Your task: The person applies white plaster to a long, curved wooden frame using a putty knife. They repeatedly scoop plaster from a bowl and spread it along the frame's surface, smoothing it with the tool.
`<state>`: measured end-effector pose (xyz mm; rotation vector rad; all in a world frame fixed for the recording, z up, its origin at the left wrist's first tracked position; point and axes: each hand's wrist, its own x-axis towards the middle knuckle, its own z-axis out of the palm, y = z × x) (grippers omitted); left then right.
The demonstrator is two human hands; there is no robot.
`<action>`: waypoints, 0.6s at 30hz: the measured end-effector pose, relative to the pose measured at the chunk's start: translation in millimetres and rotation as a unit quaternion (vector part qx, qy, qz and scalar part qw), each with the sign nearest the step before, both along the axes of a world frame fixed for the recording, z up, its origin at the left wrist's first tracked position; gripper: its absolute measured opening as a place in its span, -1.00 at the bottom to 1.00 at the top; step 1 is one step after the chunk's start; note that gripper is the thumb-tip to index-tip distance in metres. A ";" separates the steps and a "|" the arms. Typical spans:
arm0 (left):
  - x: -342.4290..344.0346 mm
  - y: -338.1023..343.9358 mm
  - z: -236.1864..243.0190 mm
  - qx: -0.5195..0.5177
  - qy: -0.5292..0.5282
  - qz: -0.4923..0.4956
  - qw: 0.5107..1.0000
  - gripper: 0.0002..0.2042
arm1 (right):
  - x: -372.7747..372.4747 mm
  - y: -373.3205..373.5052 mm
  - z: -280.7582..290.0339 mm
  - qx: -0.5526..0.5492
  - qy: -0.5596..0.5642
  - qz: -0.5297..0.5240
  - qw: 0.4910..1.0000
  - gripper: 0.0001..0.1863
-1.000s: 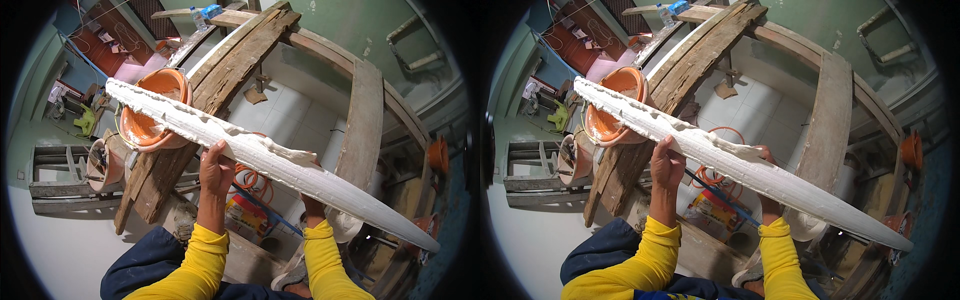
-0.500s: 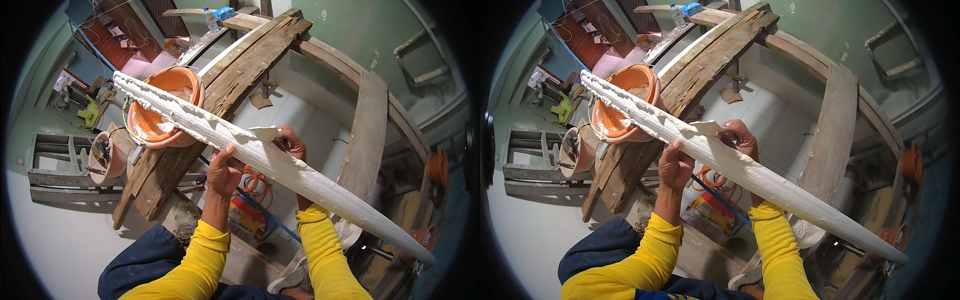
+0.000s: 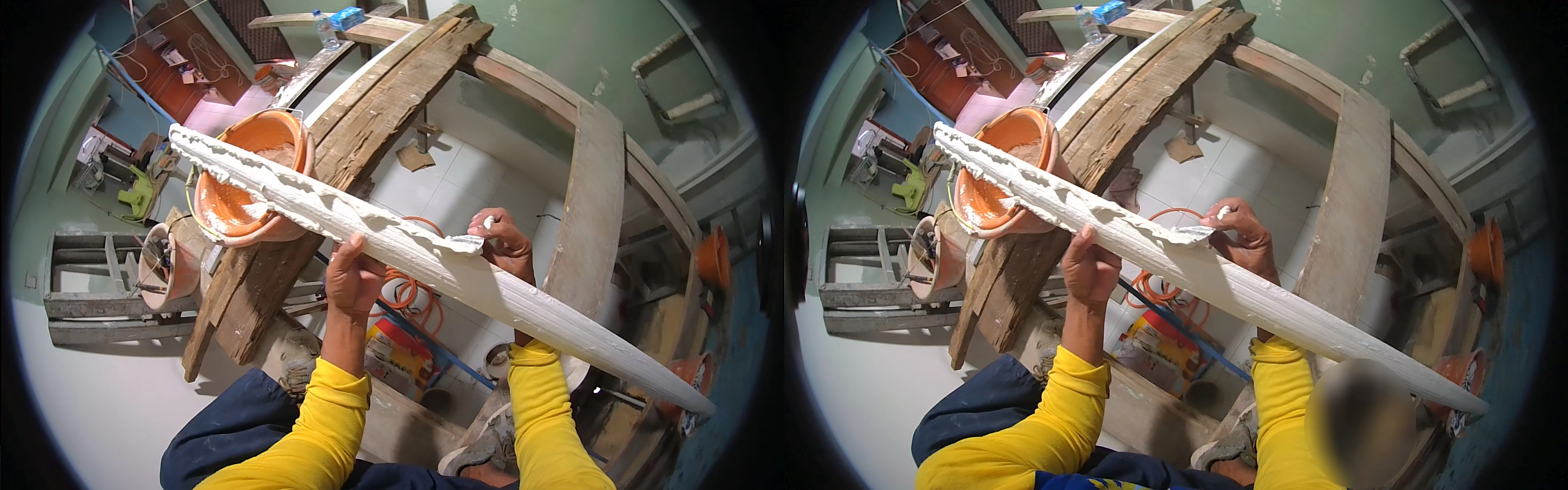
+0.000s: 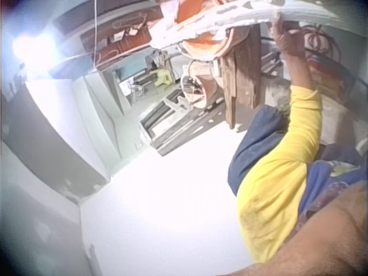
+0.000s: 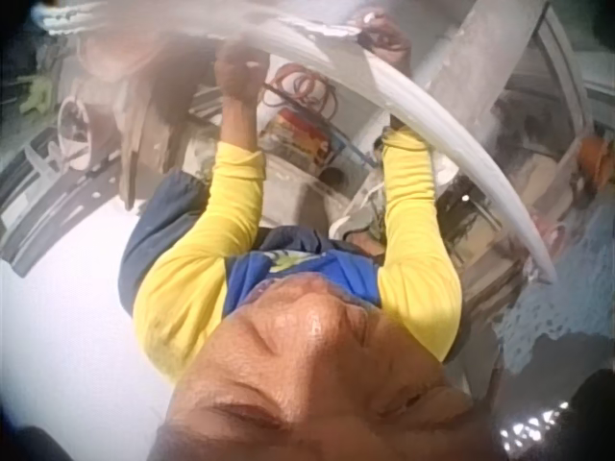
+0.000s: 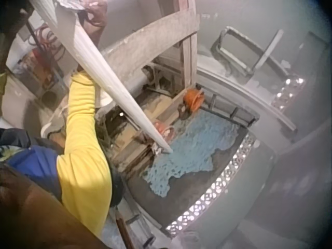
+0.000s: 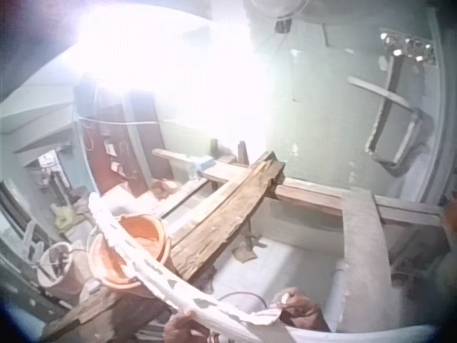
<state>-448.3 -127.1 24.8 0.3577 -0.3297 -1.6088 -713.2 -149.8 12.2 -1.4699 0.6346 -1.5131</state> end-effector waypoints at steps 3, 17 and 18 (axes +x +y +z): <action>0.1 0.5 1.1 -0.004 0.002 0.002 1.000 -0.56 | -21.3 15.8 -0.2 0.031 -0.016 0.005 0.999 -0.65; -0.7 2.1 2.7 -0.006 0.042 -0.003 0.999 -0.59 | -82.3 55.0 -31.0 0.024 -0.080 -0.010 0.996 -0.70; -1.2 2.1 1.6 -0.010 0.041 -0.004 0.999 -0.59 | -79.6 53.3 -30.7 0.029 -0.080 -0.011 0.996 -0.71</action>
